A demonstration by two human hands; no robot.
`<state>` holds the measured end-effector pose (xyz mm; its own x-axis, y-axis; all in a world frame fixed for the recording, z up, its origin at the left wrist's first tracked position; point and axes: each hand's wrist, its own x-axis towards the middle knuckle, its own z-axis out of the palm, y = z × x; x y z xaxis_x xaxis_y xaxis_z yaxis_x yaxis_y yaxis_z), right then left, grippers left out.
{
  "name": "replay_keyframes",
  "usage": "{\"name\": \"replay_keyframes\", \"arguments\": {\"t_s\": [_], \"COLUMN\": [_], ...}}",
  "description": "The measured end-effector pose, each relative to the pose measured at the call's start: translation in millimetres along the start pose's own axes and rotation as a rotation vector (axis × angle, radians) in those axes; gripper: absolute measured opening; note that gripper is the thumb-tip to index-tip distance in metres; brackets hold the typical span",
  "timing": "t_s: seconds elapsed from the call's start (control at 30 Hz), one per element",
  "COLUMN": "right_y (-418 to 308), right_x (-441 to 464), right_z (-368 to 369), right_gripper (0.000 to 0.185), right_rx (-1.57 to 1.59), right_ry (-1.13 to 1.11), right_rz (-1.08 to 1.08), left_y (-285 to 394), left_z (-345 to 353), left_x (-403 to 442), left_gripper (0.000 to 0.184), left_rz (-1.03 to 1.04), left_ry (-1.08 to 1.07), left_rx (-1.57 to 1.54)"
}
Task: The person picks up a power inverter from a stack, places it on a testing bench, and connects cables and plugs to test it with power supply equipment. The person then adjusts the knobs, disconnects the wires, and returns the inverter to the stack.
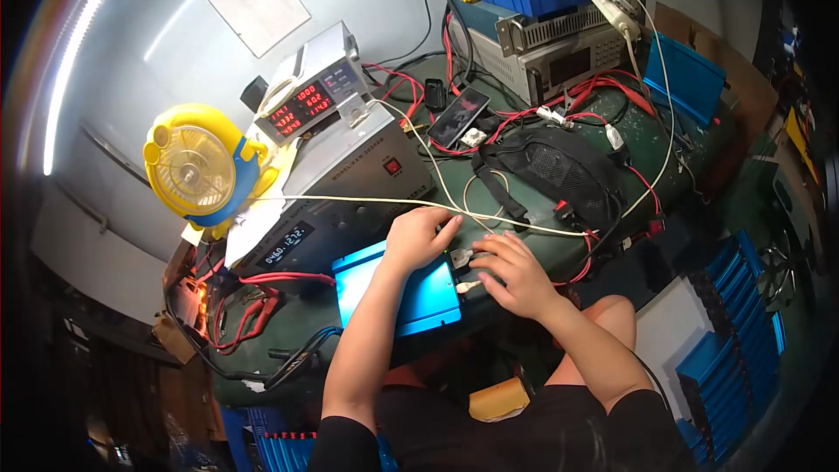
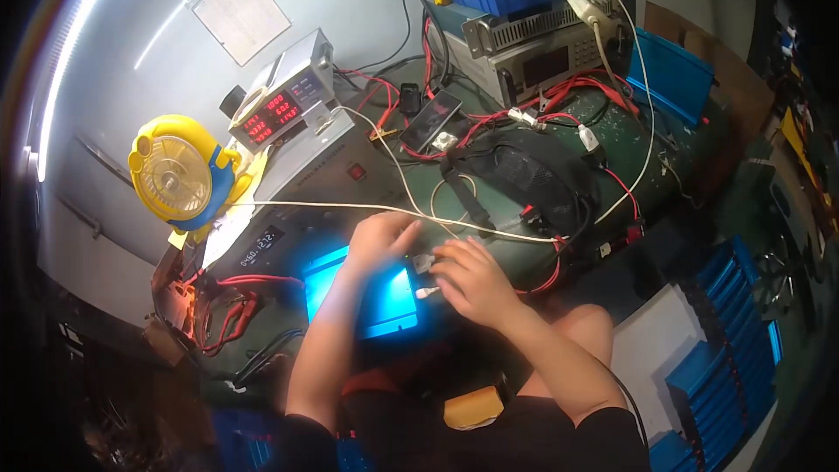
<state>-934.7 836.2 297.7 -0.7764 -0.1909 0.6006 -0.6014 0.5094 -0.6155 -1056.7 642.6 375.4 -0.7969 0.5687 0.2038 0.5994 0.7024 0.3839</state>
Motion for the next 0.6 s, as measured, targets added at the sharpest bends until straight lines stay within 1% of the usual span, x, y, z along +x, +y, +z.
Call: {"name": "replay_keyframes", "arguments": {"t_s": [0.07, 0.17, 0.27, 0.33, 0.4, 0.47, 0.53, 0.57, 0.6], "right_y": [5.5, 11.2, 16.4, 24.3, 34.2, 38.7, 38.3, 38.9, 42.0], "right_x": [4.9, 9.9, 13.4, 17.8, 24.2, 27.8, 31.6, 33.2, 33.8], "right_z": [3.5, 5.9, 5.6, -1.1, -5.2, -6.9, -3.5, -1.4, -0.1], "right_gripper": [0.021, 0.023, 0.023, 0.023, 0.022, 0.018, 0.017, 0.017, 0.017], "right_rx": [-0.022, -0.010, -0.009, -0.033, -0.016, -0.085, -0.108, -0.130, -0.126], "right_ry": [0.091, 0.111, 0.106, 0.035, -0.016, -0.072, -0.103, -0.136, -0.133], "right_rz": [0.027, 0.056, 0.067, 0.078, 0.092, 0.085, 0.067, 0.041, 0.059], "left_y": [-2.9, -5.4, -6.2, -7.1, -2.7, -5.5, -7.1, -5.7, -7.9], "left_z": [-0.4, -2.3, -0.9, -0.4, -4.5, -2.0, 0.9, 0.7, 3.1], "left_x": [0.4, 0.1, -0.1, -0.6, -0.4, -0.3, 0.8, 1.2, 1.5], "left_gripper": [0.035, 0.037, 0.039, 0.041, 0.043, 0.042, 0.042, 0.041, 0.042], "left_rz": [0.154, 0.208, 0.204, 0.199, 0.173, 0.195, 0.228, 0.229, 0.243], "left_ry": [0.010, -0.029, -0.022, -0.012, -0.087, -0.081, -0.003, 0.001, 0.019], "left_rx": [0.044, 0.049, 0.091, 0.085, 0.086, 0.071, 0.119, 0.100, 0.098]}}
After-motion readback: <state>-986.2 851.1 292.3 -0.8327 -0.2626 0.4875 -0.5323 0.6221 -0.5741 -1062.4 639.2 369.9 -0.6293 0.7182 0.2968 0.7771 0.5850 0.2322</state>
